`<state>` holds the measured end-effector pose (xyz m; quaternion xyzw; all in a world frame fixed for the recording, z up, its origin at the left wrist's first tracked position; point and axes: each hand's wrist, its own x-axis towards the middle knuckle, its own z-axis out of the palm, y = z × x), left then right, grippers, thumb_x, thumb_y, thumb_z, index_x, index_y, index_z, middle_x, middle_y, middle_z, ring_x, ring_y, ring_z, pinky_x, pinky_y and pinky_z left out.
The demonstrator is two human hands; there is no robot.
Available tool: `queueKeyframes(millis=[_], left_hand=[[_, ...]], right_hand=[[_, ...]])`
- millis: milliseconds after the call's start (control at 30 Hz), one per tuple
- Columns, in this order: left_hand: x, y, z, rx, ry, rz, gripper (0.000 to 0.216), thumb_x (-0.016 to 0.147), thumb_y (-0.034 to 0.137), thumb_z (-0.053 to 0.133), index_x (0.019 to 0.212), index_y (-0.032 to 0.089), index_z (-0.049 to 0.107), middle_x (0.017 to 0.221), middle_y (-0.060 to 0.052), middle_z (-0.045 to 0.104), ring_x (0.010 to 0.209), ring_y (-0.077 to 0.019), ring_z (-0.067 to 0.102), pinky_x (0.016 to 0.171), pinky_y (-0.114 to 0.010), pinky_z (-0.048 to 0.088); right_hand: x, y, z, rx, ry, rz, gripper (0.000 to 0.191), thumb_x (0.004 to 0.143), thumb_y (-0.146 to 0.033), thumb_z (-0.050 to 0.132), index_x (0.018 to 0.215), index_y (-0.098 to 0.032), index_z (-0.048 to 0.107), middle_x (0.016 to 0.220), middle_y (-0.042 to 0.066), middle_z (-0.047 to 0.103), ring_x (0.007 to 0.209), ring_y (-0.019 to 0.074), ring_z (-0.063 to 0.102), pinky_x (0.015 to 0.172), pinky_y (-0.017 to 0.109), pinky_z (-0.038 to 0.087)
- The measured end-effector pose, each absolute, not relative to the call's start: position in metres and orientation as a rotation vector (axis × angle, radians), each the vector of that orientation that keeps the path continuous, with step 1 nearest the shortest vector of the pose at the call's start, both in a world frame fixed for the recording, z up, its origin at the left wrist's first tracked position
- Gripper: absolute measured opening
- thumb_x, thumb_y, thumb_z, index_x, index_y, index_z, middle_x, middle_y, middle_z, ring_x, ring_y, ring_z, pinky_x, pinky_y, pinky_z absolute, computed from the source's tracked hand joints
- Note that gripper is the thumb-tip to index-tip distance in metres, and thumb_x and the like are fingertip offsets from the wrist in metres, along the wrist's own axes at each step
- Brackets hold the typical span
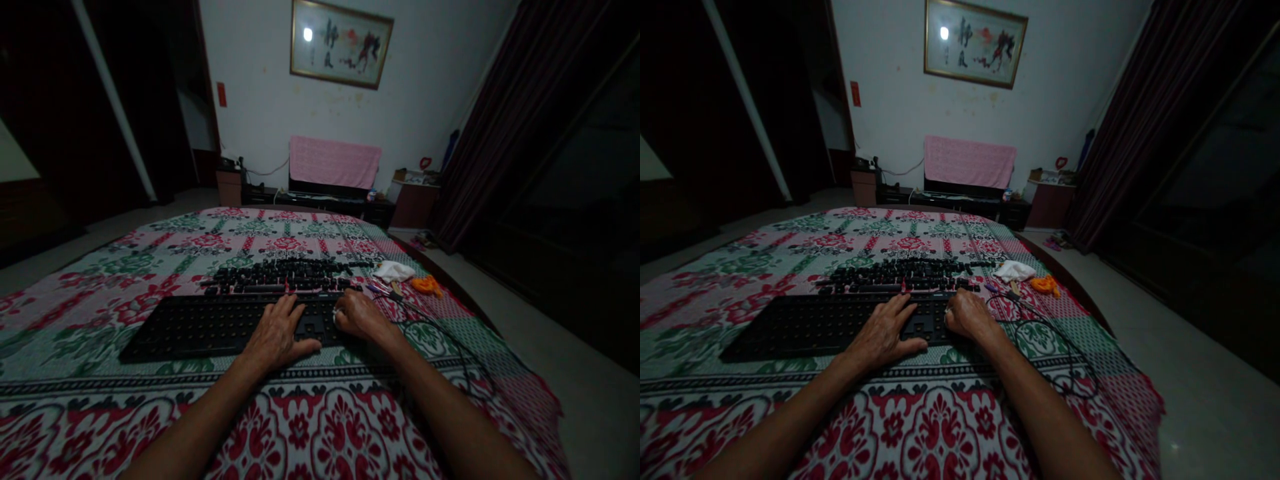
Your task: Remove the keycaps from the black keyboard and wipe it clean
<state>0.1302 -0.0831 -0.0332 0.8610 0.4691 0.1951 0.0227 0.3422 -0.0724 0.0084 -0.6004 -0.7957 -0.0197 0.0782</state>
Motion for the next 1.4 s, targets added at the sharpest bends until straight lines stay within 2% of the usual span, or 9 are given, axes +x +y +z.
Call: queueKeyframes(millis=[267, 500, 733, 967, 1067, 1167, 1267, 1400], left_hand=[[0.131, -0.081, -0.036, 2.697, 1.458, 0.597, 0.081, 0.069, 0.069, 0.048, 0.127, 0.013, 0.047, 0.139, -0.017, 0.038, 0.128, -0.0321, 0.031, 0.103, -0.047, 0.028], [0.130, -0.081, -0.037, 2.695, 1.454, 0.618, 0.079, 0.069, 0.068, 0.048, 0.127, 0.014, 0.046, 0.139, -0.016, 0.038, 0.128, -0.0322, 0.031, 0.103, -0.048, 0.028], [0.131, -0.082, -0.035, 2.684, 1.457, 0.594, 0.080, 0.069, 0.069, 0.048, 0.127, 0.014, 0.047, 0.139, -0.016, 0.037, 0.128, -0.0323, 0.031, 0.103, -0.048, 0.027], [0.130, -0.081, -0.038, 2.682, 1.450, 0.609, 0.080, 0.069, 0.069, 0.048, 0.128, 0.014, 0.046, 0.139, -0.017, 0.037, 0.129, -0.0332, 0.030, 0.103, -0.050, 0.027], [0.130, -0.080, -0.038, 2.686, 1.450, 0.606, 0.080, 0.069, 0.069, 0.047, 0.128, 0.015, 0.046, 0.139, -0.016, 0.037, 0.128, -0.0330, 0.030, 0.103, -0.050, 0.027], [0.130, -0.080, -0.037, 2.691, 1.458, 0.598, 0.078, 0.070, 0.069, 0.046, 0.127, 0.015, 0.047, 0.139, -0.015, 0.038, 0.128, -0.0324, 0.031, 0.102, -0.048, 0.027], [0.130, -0.079, -0.038, 2.702, 1.449, 0.603, 0.078, 0.070, 0.070, 0.045, 0.126, 0.016, 0.048, 0.139, -0.015, 0.037, 0.128, -0.0320, 0.031, 0.102, -0.048, 0.028], [0.130, -0.078, -0.042, 2.708, 1.444, 0.651, 0.078, 0.068, 0.070, 0.047, 0.126, 0.017, 0.048, 0.139, -0.015, 0.038, 0.128, -0.0320, 0.032, 0.102, -0.048, 0.028]], right_hand=[[0.347, -0.073, 0.012, -1.900, -2.364, -0.049, 0.028, 0.075, -0.021, 0.045, 0.085, -0.012, 0.069, 0.088, 0.014, 0.066, 0.082, 0.0206, 0.060, 0.069, 0.025, 0.039], [0.344, -0.076, 0.016, -1.932, -2.354, -0.067, 0.027, 0.075, -0.022, 0.044, 0.080, -0.013, 0.069, 0.087, 0.014, 0.066, 0.080, 0.0213, 0.062, 0.066, 0.025, 0.040], [0.342, -0.074, 0.014, -2.014, -2.294, -0.054, 0.027, 0.074, -0.021, 0.045, 0.081, -0.011, 0.069, 0.088, 0.017, 0.067, 0.082, 0.0229, 0.063, 0.070, 0.027, 0.042], [0.345, -0.072, 0.018, -2.099, -2.239, 0.043, 0.027, 0.069, -0.018, 0.047, 0.079, -0.010, 0.070, 0.081, 0.017, 0.068, 0.074, 0.0224, 0.063, 0.063, 0.027, 0.040], [0.359, -0.069, 0.019, -2.027, -2.229, 0.177, 0.027, 0.071, -0.019, 0.046, 0.076, -0.012, 0.071, 0.071, 0.010, 0.068, 0.065, 0.0184, 0.060, 0.058, 0.024, 0.037], [0.375, -0.064, 0.017, -1.970, -2.128, 0.102, 0.026, 0.073, -0.017, 0.044, 0.072, -0.012, 0.070, 0.066, 0.007, 0.064, 0.063, 0.0161, 0.057, 0.058, 0.024, 0.035], [0.377, -0.060, 0.011, -1.825, -2.088, -0.044, 0.022, 0.073, -0.016, 0.047, 0.077, -0.013, 0.068, 0.074, 0.007, 0.063, 0.072, 0.0165, 0.055, 0.065, 0.024, 0.038], [0.358, -0.059, -0.005, -1.453, -2.195, -0.007, 0.022, 0.078, -0.014, 0.049, 0.094, -0.016, 0.064, 0.088, 0.006, 0.058, 0.085, 0.0148, 0.052, 0.076, 0.024, 0.039]])
